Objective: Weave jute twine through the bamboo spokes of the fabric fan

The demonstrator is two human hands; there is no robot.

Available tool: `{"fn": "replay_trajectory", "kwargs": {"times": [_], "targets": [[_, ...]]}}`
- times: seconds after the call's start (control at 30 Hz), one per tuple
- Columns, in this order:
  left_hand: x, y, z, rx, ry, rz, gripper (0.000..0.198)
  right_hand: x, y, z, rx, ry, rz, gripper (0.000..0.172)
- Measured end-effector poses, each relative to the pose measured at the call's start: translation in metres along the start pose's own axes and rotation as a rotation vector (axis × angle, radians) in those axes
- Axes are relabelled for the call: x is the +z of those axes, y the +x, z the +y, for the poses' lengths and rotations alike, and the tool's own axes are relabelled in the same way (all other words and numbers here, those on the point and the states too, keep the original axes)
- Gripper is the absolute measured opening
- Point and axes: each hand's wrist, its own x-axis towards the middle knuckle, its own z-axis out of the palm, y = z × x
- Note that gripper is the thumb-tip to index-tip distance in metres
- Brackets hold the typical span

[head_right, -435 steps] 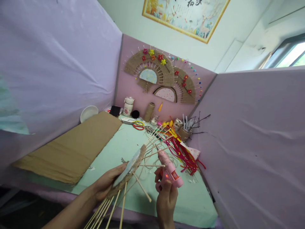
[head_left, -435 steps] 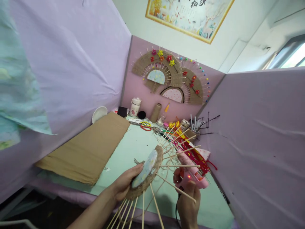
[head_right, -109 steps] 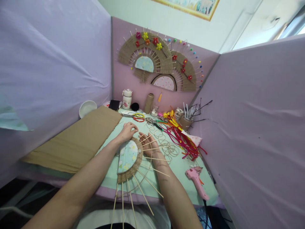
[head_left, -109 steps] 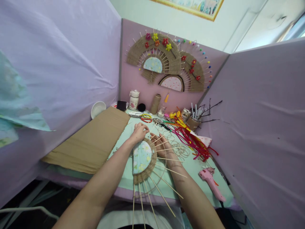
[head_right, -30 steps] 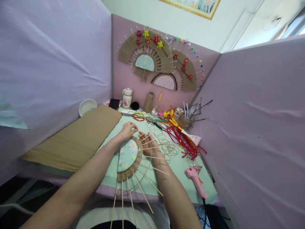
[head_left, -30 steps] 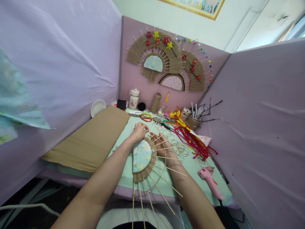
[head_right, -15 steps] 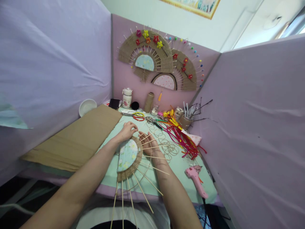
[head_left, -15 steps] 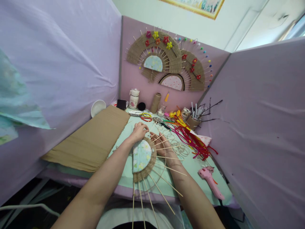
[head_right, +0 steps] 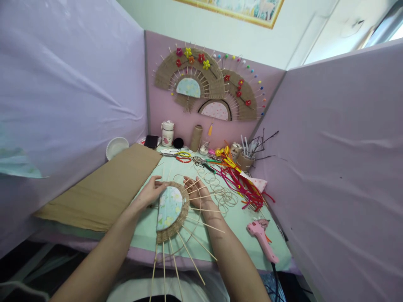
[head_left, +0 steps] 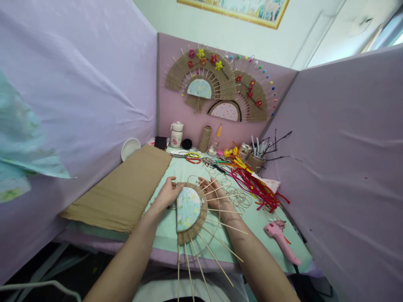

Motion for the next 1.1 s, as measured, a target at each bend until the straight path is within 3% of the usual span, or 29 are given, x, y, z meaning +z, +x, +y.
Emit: {"fn": "replay_trajectory", "kwargs": {"times": [0.2,0.43,0.67,0.8,0.97,1.03,1.1], "targets": [[0.011,0.000,0.008,-0.152,-0.362,-0.064,0.060,-0.003,-0.001,-0.003,-0.028,0.014,-0.033,0.035],[0.012,0.000,0.030,-0.164,-0.781,-0.337,0.029,0.001,-0.011,-0.011,-0.073,-0.007,-0.054,0.035],[0.022,-0.007,0.051,-0.176,-0.918,-0.513,0.052,0.009,-0.027,-0.017,-0.138,-0.117,0.017,0.038],[0.025,-0.013,0.055,-0.224,-0.959,-0.642,0.066,0.014,-0.040,-0.021,-0.176,-0.233,0.103,0.039],[0.026,-0.015,0.055,-0.207,-1.004,-0.685,0.066,0.004,-0.073,-0.029,-0.242,-0.459,0.281,0.031],[0.026,-0.015,0.055,-0.193,-1.009,-0.672,0.063,-0.009,-0.099,-0.036,-0.298,-0.646,0.392,0.032],[0.026,-0.016,0.054,-0.186,-1.004,-0.651,0.059,-0.029,-0.131,-0.044,-0.402,-1.135,0.594,0.034]]}}
